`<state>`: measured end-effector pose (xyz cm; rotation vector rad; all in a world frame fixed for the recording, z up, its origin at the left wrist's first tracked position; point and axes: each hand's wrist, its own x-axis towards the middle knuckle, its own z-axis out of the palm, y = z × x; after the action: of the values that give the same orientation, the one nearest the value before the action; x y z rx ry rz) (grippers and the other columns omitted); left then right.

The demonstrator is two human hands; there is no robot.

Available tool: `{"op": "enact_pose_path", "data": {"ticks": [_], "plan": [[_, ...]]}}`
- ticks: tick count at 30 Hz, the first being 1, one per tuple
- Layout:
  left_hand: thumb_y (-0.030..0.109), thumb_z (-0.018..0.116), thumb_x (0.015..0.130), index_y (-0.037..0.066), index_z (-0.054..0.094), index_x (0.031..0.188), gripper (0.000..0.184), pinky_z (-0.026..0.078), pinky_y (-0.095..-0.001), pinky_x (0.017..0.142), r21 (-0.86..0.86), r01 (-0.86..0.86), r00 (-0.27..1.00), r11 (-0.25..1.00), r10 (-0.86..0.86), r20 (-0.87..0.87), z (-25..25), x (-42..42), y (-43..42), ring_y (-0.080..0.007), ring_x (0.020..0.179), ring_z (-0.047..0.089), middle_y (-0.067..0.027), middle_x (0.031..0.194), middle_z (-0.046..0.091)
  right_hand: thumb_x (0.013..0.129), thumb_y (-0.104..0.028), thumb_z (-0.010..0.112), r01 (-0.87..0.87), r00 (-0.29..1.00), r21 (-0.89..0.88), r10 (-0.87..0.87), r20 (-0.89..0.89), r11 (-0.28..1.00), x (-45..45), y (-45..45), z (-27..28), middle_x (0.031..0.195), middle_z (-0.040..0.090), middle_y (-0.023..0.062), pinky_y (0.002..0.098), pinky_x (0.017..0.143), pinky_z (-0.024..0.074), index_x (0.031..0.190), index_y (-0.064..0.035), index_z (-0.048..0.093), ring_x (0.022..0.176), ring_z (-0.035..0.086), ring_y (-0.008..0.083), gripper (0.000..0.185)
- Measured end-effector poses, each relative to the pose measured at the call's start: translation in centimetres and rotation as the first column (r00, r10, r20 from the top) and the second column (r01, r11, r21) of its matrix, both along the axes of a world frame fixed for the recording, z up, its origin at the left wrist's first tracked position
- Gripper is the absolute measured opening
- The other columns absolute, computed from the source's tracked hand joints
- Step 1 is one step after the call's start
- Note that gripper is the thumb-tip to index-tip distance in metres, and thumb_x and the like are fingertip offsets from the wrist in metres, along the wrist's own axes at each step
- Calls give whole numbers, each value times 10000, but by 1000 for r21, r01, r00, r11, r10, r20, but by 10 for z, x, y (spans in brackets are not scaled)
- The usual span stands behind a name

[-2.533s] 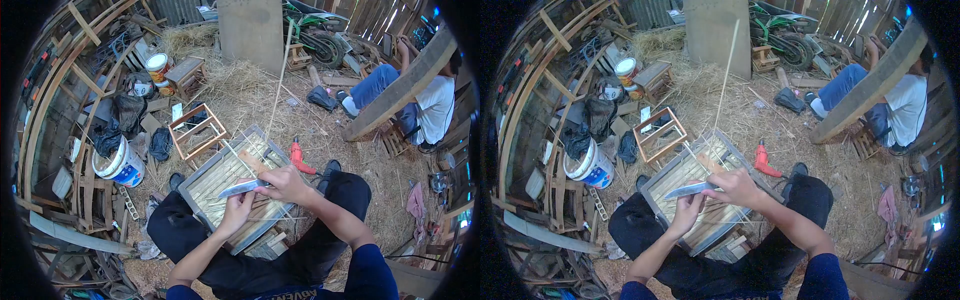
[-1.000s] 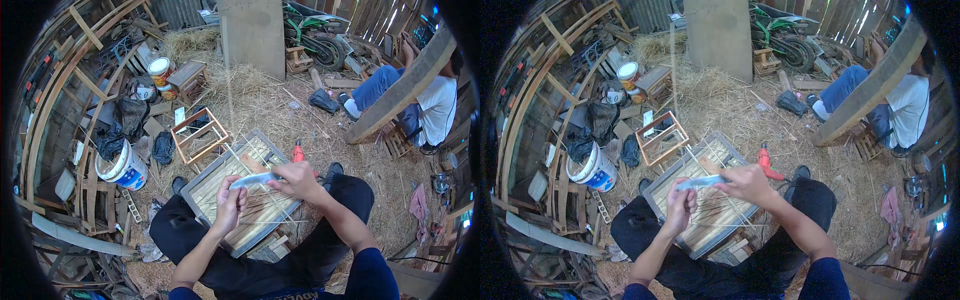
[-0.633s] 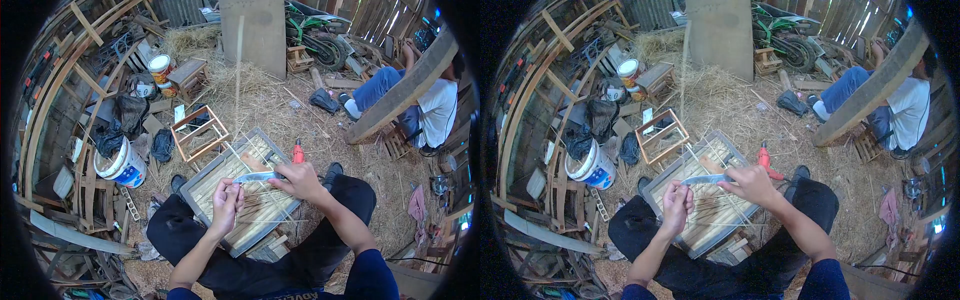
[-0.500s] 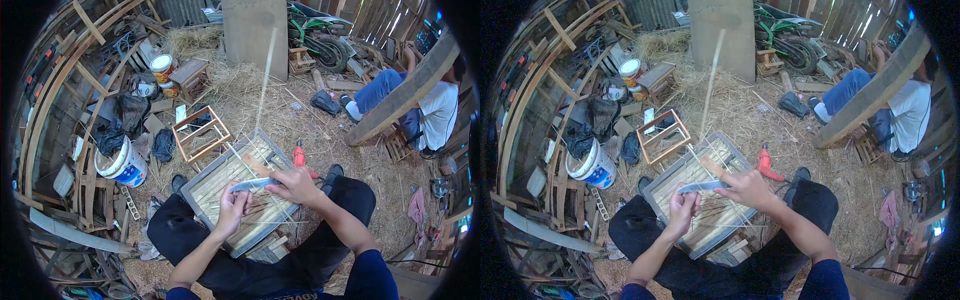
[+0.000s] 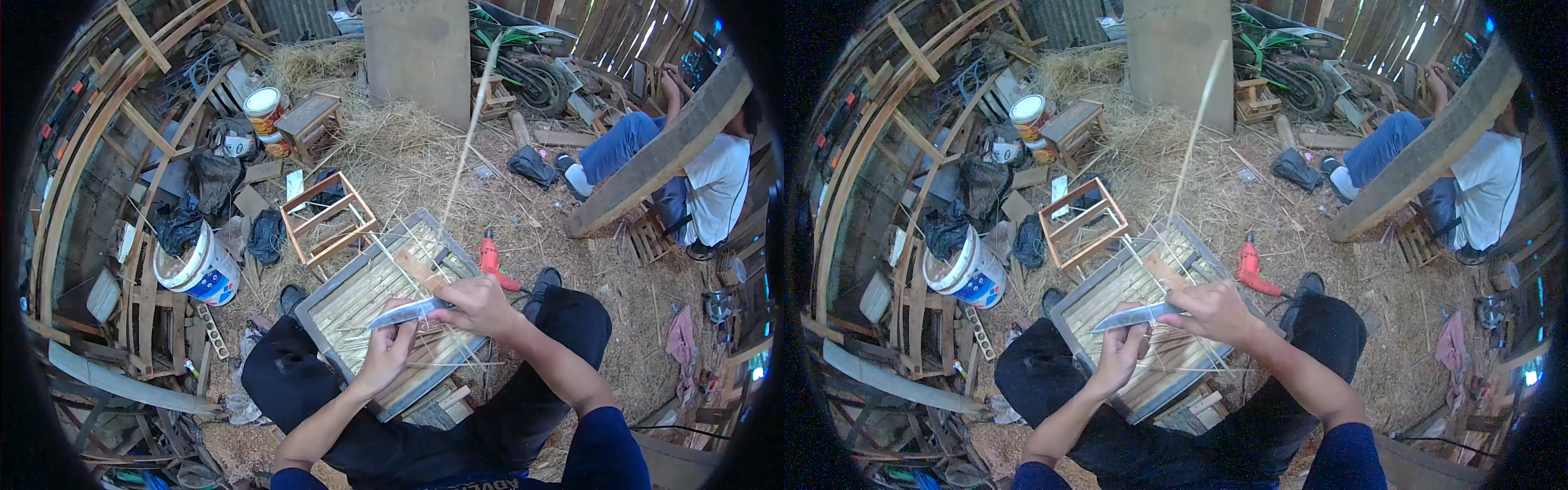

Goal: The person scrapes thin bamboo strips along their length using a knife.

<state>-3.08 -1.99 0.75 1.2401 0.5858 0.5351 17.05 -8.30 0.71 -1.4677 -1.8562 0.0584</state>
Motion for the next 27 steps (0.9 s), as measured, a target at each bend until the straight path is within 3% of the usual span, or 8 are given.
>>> {"op": "enact_pose_path", "data": {"ticks": [7,10,11,14,20,27], "plan": [[168,488,1034,34,495,1090,145,303,-195,587,7,-32,999,999,32,5,5,-1,-2,-11,679,361,55,798,431,818,-371,735,47,999,-2,-47,17,999,8,-4,-1,566,556,57,354,446,418,795,-88,622,491,582,232,306],[164,486,1034,39,491,1100,141,303,-187,602,-34,-15,1000,999,16,25,10,-8,-3,-9,707,370,50,825,445,822,-361,734,220,970,-53,-224,-96,974,20,-5,1,586,572,62,349,455,423,815,-85,626,501,587,234,297],[163,486,1034,41,490,1104,141,304,-183,608,-51,10,999,999,-9,32,11,-11,-2,-8,718,373,49,834,451,825,-354,734,232,971,-50,-235,-54,971,25,-7,3,594,578,66,352,461,428,822,-83,627,506,591,236,291],[187,477,1036,76,465,1110,134,230,-209,459,21,-16,999,1000,15,30,2,-9,1,-20,533,298,52,701,398,835,-324,731,263,965,-54,-262,25,963,30,-14,6,623,598,77,371,486,442,844,-76,626,527,604,246,270],[253,451,1046,90,479,1156,199,240,-216,455,-203,75,997,976,-79,-14,8,-13,3,-39,530,303,35,690,385,837,-327,726,232,973,-84,-232,16,969,25,-21,5,624,591,80,379,491,445,821,-69,613,533,602,256,282],[236,457,1039,97,460,1222,230,303,-209,458,-310,99,995,946,-94,32,7,-3,11,-58,534,332,12,703,401,836,-347,727,127,992,-55,-126,19,990,20,-14,1,624,594,82,375,484,445,791,-70,603,533,604,251,306]]}}
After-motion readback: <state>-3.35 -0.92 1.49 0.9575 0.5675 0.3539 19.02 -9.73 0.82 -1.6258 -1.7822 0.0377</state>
